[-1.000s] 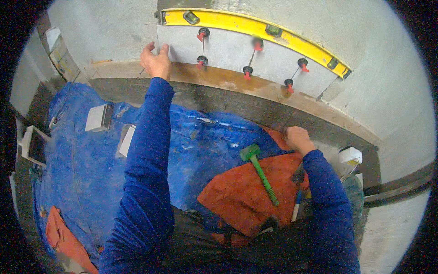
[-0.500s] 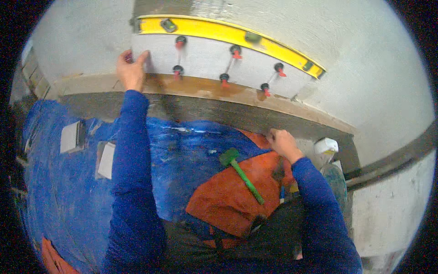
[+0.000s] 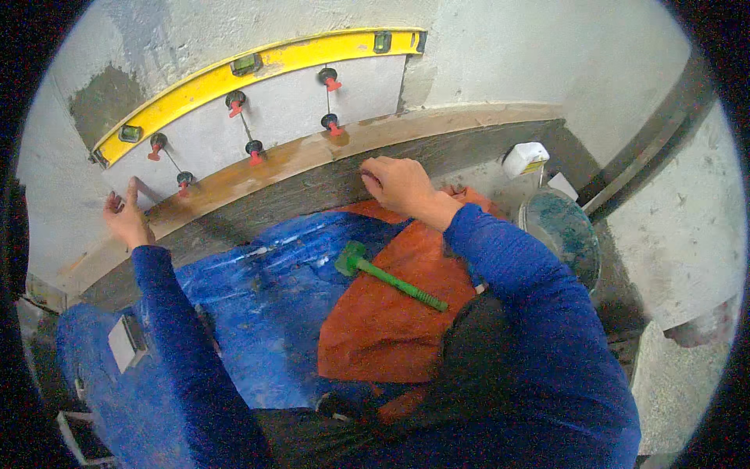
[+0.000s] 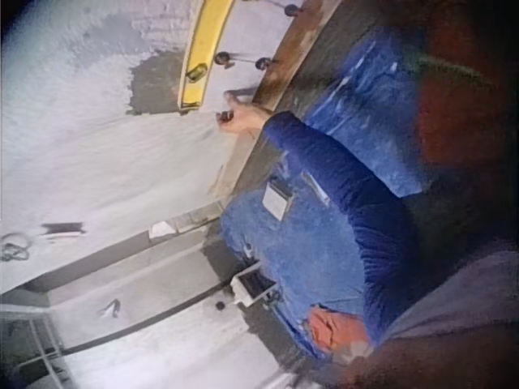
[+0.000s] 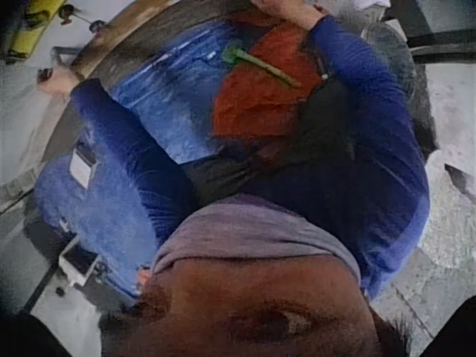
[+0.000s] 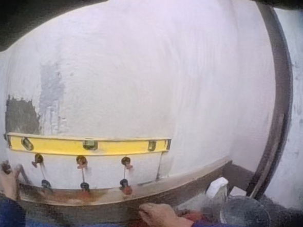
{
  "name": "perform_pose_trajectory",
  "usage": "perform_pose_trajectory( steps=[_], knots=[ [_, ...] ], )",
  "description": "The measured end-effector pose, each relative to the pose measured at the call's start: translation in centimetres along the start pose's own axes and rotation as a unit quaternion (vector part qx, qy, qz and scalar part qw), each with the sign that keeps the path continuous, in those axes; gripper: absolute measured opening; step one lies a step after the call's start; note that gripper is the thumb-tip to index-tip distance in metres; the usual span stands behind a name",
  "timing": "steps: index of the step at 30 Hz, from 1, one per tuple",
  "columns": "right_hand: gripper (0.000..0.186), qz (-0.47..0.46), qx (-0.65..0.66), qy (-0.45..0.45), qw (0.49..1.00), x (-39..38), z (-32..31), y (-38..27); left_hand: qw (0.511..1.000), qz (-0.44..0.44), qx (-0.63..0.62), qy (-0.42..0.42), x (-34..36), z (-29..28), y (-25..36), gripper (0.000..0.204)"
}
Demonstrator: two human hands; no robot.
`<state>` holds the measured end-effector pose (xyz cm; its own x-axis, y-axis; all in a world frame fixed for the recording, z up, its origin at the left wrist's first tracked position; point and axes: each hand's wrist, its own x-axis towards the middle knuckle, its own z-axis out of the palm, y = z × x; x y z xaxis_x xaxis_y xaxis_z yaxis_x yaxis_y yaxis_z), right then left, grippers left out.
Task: The person installs white wall tiles using tile leveling clips and a spirit level. They tap the tiles with a rubber mallet to seat them, adjust the clips, and use a sponge to clean excess adhesive from the joints.
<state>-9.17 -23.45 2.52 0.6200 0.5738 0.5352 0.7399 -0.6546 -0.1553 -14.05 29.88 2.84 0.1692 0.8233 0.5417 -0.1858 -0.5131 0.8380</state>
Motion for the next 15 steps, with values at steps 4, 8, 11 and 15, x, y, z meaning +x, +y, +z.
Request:
perform_pose_trajectory(
  steps=[4,8,11,15],
  knots=[
    [0.016,-0.009,0.025,0.019,0.999,-0.1,-0.7,-0.3,1.000,0.003,0.019,-0.017,-0.3,0.0,0.6,0.077],
    [0.016,-0.024,0.043,0.016,0.999,-0.2,-1.3,-1.0,0.999,-0.011,0.035,-0.020,-0.5,0.0,0.8,0.078],
    [0.017,-0.027,0.038,0.007,0.999,-0.2,-1.7,-1.4,0.998,0.005,0.060,-0.025,-0.4,0.0,0.6,0.079],
    [0.016,-0.016,0.041,0.003,0.999,-0.5,-2.2,-1.4,0.999,0.010,0.044,-0.029,0.2,-0.1,0.0,0.082]
  ],
)
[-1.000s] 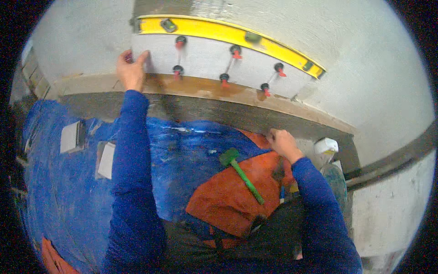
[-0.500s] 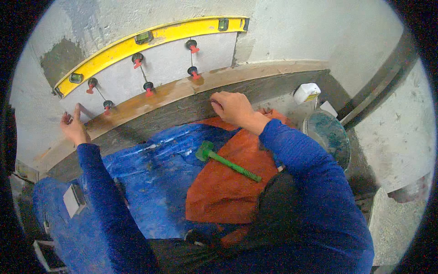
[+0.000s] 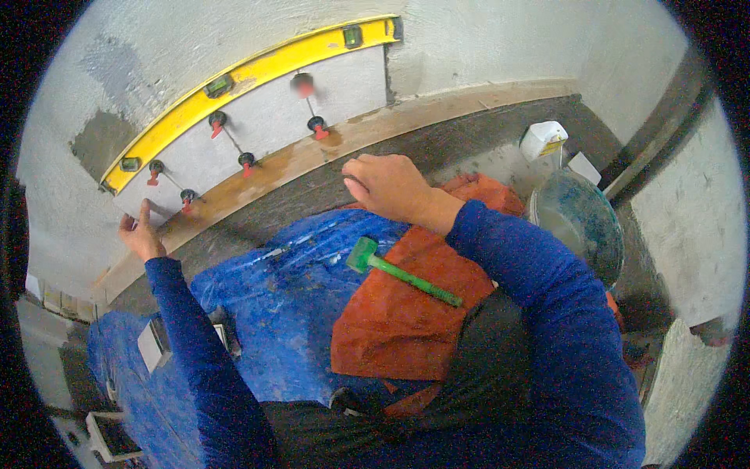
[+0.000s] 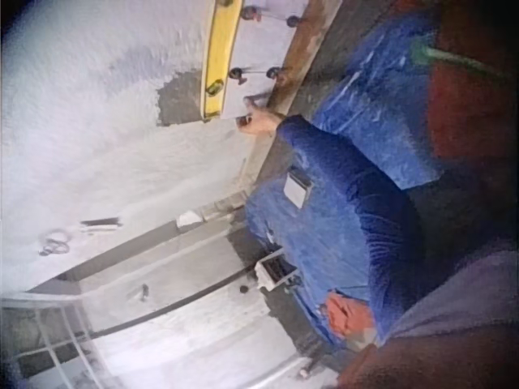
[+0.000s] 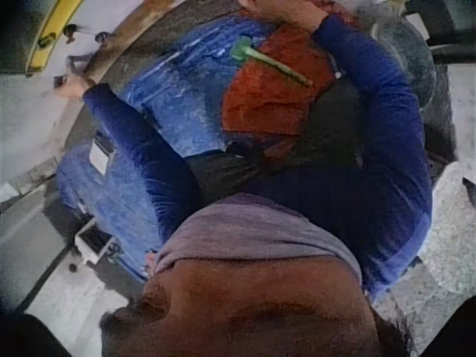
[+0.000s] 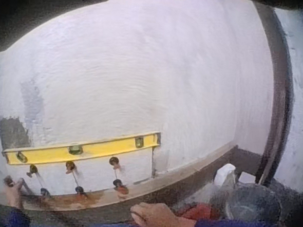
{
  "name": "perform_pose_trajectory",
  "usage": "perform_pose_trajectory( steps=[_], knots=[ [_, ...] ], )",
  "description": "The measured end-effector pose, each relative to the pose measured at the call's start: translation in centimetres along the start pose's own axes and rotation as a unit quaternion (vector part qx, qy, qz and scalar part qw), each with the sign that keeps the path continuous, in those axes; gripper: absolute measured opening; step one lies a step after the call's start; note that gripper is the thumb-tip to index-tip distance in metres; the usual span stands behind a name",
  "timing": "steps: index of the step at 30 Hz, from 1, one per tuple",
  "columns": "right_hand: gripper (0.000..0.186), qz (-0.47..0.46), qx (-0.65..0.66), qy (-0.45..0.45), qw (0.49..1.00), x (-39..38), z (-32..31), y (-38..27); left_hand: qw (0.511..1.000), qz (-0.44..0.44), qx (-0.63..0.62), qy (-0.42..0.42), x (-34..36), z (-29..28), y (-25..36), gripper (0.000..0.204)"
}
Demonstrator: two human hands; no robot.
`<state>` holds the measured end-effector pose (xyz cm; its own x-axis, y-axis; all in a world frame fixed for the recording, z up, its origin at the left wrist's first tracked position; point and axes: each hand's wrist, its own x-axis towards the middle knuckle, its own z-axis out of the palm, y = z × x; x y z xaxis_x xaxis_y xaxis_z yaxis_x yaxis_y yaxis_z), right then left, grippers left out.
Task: The person installs white wall tiles using tile leveling clips and a spirit level. They tap the tiles with a rubber mallet to seat them, adjust the clips, and use a sponge to clean excess adhesive from the joints.
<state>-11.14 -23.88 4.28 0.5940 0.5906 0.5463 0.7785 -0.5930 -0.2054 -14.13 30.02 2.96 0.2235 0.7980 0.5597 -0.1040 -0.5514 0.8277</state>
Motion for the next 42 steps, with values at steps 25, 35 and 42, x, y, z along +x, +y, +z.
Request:
perform_pose_trajectory(
  steps=[25,35,42],
  knots=[
    [0.037,0.255,0.125,0.440,0.852,11.8,-1.6,13.0,0.997,-0.040,0.012,0.063,1.4,-2.2,0.7,0.073],
    [0.022,0.079,0.047,0.051,0.994,1.2,4.8,7.7,0.944,0.313,0.080,0.069,-5.0,-0.1,16.8,0.037],
    [0.062,0.044,0.072,-0.500,0.862,-21.5,13.6,4.6,0.771,0.591,0.174,-0.161,-13.7,11.1,27.5,0.071]
  ],
)
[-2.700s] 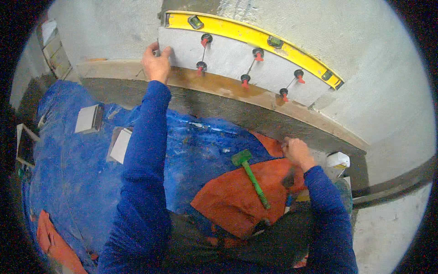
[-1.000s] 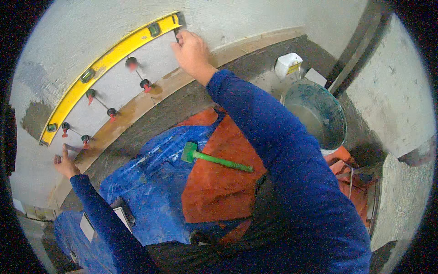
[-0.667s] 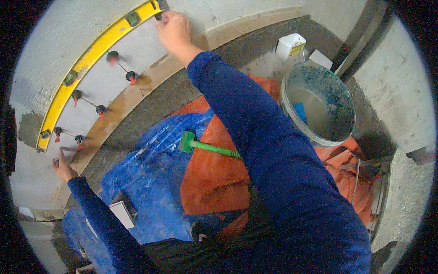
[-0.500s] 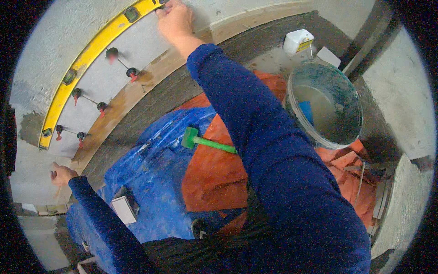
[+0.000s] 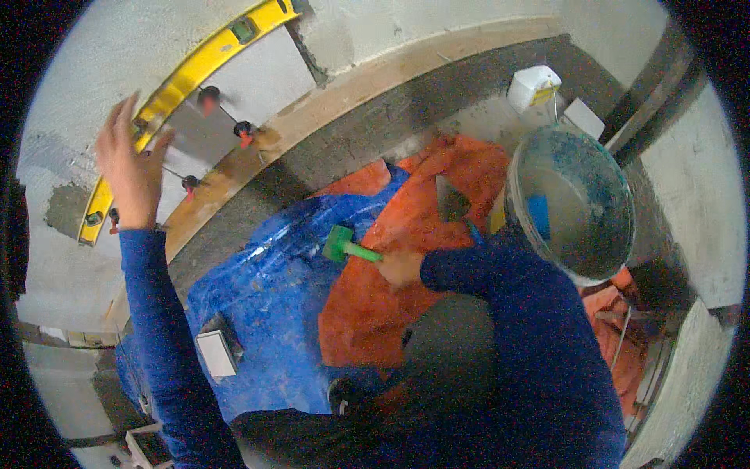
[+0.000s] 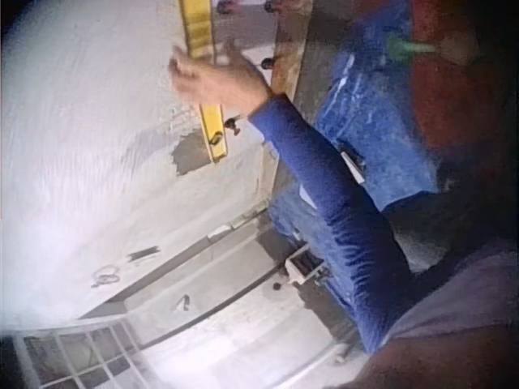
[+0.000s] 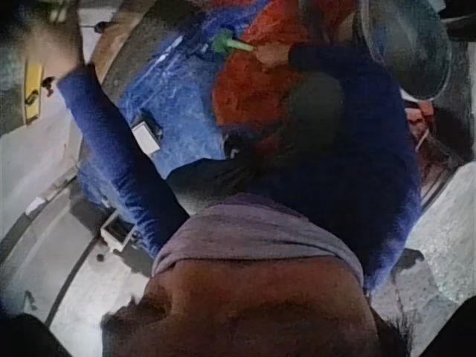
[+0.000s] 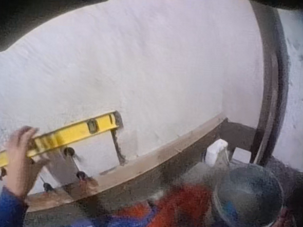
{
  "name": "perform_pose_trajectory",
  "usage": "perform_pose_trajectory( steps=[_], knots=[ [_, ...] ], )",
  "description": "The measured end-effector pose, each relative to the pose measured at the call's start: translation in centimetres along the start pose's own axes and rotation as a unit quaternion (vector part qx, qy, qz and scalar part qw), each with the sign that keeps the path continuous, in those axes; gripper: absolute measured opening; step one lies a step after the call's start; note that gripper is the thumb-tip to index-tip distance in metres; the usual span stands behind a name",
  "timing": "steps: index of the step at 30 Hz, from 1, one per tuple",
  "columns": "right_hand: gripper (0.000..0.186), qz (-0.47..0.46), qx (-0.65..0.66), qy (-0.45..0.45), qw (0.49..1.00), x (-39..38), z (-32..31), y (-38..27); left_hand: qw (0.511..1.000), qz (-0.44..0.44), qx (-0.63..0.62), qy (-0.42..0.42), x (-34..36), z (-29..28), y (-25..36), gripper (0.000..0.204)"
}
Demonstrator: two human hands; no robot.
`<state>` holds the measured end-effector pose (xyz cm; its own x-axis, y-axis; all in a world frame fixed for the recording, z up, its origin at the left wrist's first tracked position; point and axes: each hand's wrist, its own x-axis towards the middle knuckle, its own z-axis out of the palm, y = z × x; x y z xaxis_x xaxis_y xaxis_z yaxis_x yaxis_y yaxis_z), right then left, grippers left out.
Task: The person installs white wall tiles using tile leveling clips and a spirit level. They tap the tiles with a rubber mallet to seat them, adjust the clips, and use a sponge to clean excess adhesive from the joints.
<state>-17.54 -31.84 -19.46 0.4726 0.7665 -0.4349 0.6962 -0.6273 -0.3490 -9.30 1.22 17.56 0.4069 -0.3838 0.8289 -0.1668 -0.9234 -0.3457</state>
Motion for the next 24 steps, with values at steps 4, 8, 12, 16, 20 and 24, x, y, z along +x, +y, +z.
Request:
perform_pose_trajectory(
  steps=[4,8,12,16,20,24],
  knots=[
    [0.062,0.076,0.032,0.158,0.984,0.5,3.6,0.6,0.993,0.004,0.096,-0.068,2.1,2.3,1.1,0.071],
    [0.061,0.070,0.088,0.177,0.978,0.7,3.5,1.8,0.992,0.013,0.102,-0.077,2.5,2.9,0.0,0.062],
    [0.053,0.054,0.123,0.160,0.978,0.2,-0.5,1.9,0.992,0.003,0.077,-0.102,2.3,3.3,-0.9,0.053],
    [0.048,0.055,0.253,0.155,0.953,-4.3,-6.9,0.3,0.998,0.008,0.050,-0.045,2.5,3.7,-1.8,0.052],
    [0.054,-0.025,0.211,0.424,0.881,-10.5,-14.2,-1.1,0.999,0.003,0.048,-0.016,3.2,3.9,-3.0,0.054],
    [0.057,-0.029,0.099,0.568,0.817,-15.7,-22.3,-1.9,0.998,0.006,0.055,-0.015,3.2,4.0,-3.5,0.055]
  ],
)
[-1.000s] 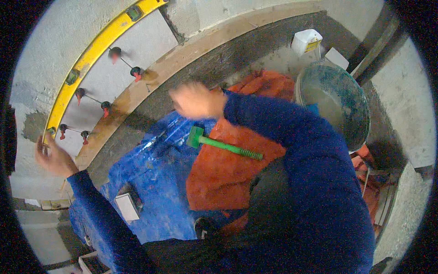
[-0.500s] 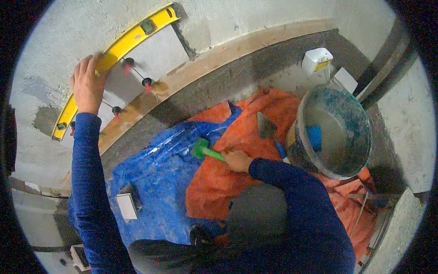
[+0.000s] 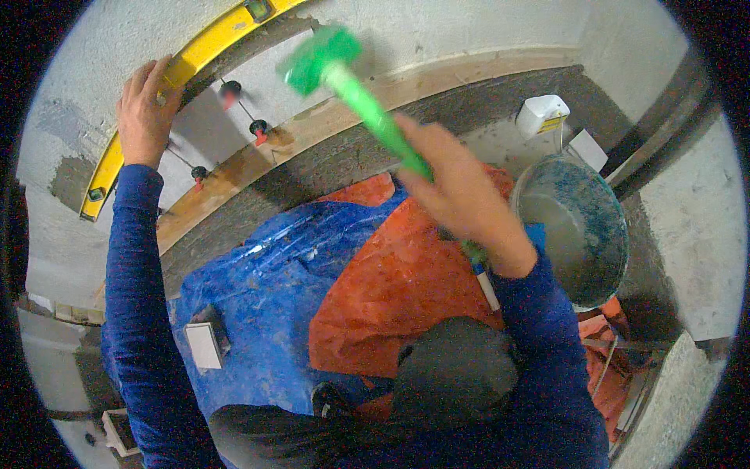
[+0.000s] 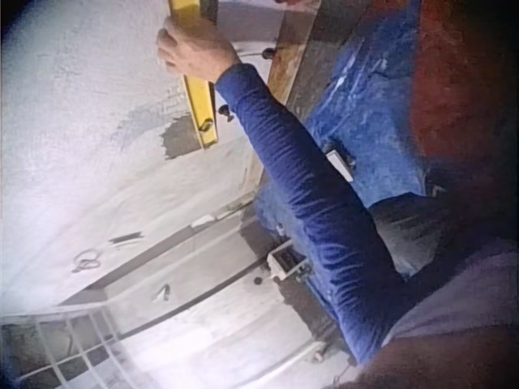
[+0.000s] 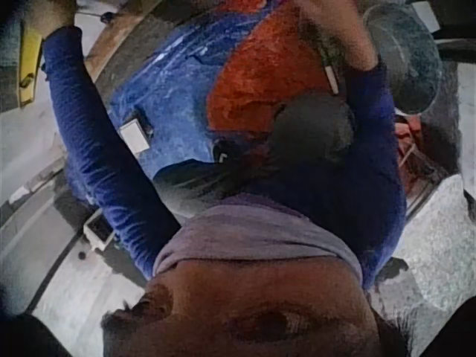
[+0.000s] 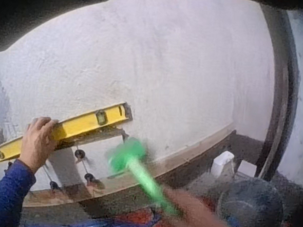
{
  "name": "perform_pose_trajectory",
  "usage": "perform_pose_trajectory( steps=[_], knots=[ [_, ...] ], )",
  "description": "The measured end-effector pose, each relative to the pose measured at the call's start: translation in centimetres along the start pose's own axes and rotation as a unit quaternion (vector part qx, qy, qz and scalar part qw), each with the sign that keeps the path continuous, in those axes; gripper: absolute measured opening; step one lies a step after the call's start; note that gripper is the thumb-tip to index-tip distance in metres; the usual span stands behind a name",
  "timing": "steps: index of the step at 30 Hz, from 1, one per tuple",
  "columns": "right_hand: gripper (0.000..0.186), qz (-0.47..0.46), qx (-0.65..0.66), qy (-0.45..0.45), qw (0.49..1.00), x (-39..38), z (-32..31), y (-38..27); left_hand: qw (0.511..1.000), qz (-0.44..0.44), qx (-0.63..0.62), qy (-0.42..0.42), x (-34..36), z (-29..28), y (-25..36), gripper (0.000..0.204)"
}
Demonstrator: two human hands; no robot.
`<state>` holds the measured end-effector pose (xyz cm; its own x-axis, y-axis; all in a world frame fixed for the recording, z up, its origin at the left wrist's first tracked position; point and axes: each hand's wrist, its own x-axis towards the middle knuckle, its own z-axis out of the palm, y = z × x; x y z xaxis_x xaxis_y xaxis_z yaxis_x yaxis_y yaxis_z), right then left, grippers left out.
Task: The person installs white wall tiles using tile leveling clips and a spirit level. They tap the tiles with a rubber mallet to seat them, adjust the clips, and use a sponge to clean excess adhesive from the joints.
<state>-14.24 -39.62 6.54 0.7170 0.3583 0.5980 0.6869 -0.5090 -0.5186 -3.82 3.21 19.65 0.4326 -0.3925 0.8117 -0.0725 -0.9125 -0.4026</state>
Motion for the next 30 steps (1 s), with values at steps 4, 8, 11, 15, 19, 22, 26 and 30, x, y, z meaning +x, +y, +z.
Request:
perform_pose_trajectory(
  steps=[4,8,11,15,19,22,26,30],
  knots=[
    [0.055,-0.027,-0.203,0.056,0.977,4.7,-4.2,-1.2,1.000,0.006,-0.008,0.008,0.0,0.1,-0.3,0.056],
    [0.053,-0.062,-0.282,0.058,0.956,7.6,-5.7,-1.1,1.000,0.004,-0.021,0.007,-0.1,0.2,-0.3,0.054],
    [0.053,-0.068,-0.298,0.059,0.950,8.2,-5.9,-1.0,0.999,-0.005,-0.030,0.025,-0.2,0.2,-0.1,0.053],
    [0.053,-0.075,-0.315,0.076,0.943,8.4,-5.6,-0.7,0.999,-0.020,-0.023,0.044,0.3,-0.1,-0.3,0.053],
    [0.054,-0.071,-0.308,0.079,0.946,9.1,-5.4,-0.4,0.998,0.004,0.023,0.054,0.6,-0.4,-0.6,0.051],
    [0.054,-0.064,-0.308,0.075,0.946,9.8,-5.4,-0.3,0.997,0.000,-0.020,0.078,0.7,-0.4,-0.7,0.051],
    [0.048,-0.084,-0.349,0.054,0.932,10.3,-5.4,-0.5,0.996,-0.018,-0.036,0.084,0.8,-0.5,-0.6,0.050],
    [0.055,-0.061,-0.341,0.025,0.938,10.4,-5.9,-0.9,0.996,-0.020,-0.027,0.078,0.9,-0.7,-0.5,0.049]
  ],
)
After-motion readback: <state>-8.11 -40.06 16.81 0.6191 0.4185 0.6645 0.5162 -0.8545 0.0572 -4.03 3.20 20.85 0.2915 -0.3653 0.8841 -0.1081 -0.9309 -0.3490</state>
